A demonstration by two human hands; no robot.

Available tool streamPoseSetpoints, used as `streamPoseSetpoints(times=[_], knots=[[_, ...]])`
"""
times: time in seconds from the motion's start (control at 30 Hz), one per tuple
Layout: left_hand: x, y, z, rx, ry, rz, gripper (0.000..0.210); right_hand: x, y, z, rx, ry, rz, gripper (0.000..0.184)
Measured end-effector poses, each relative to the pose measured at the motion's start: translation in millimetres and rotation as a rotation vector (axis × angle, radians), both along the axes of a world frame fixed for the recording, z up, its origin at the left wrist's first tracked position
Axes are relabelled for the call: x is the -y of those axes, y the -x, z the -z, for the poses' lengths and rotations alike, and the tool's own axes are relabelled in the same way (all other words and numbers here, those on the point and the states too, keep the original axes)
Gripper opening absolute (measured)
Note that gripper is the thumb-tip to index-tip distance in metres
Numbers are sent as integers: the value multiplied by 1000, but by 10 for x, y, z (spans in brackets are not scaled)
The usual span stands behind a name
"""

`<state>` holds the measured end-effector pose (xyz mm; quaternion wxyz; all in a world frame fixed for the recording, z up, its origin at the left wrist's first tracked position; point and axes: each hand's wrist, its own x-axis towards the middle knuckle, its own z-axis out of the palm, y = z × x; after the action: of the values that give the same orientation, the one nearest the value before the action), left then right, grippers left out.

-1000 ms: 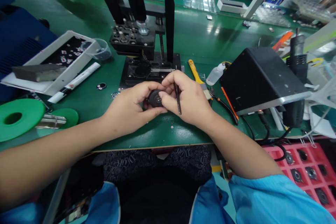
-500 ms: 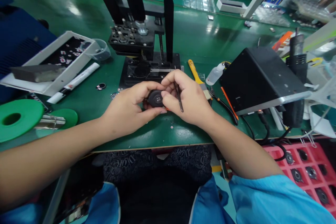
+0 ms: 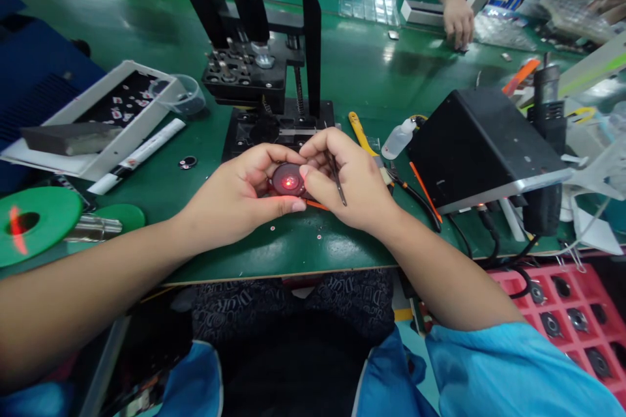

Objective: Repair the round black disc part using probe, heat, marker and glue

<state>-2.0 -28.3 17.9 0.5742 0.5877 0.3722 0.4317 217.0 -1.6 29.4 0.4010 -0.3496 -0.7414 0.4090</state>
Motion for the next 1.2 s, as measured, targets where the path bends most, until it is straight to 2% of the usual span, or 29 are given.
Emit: streamPoseSetpoints(times=[0.3,0.5,0.97,1.2], knots=[[-24,5,-3,131,129,51,60,-4,-5,10,-18,23,1,16],[-31,13,11,160,154,64,61,-1,-9,5,-21,23,-6,15],[-21,15,0,112,129,62,57,17,8,-21,14,20,25,15],[7,8,-3,31,13,19,57,25,1,-20,-20,23,11,19]])
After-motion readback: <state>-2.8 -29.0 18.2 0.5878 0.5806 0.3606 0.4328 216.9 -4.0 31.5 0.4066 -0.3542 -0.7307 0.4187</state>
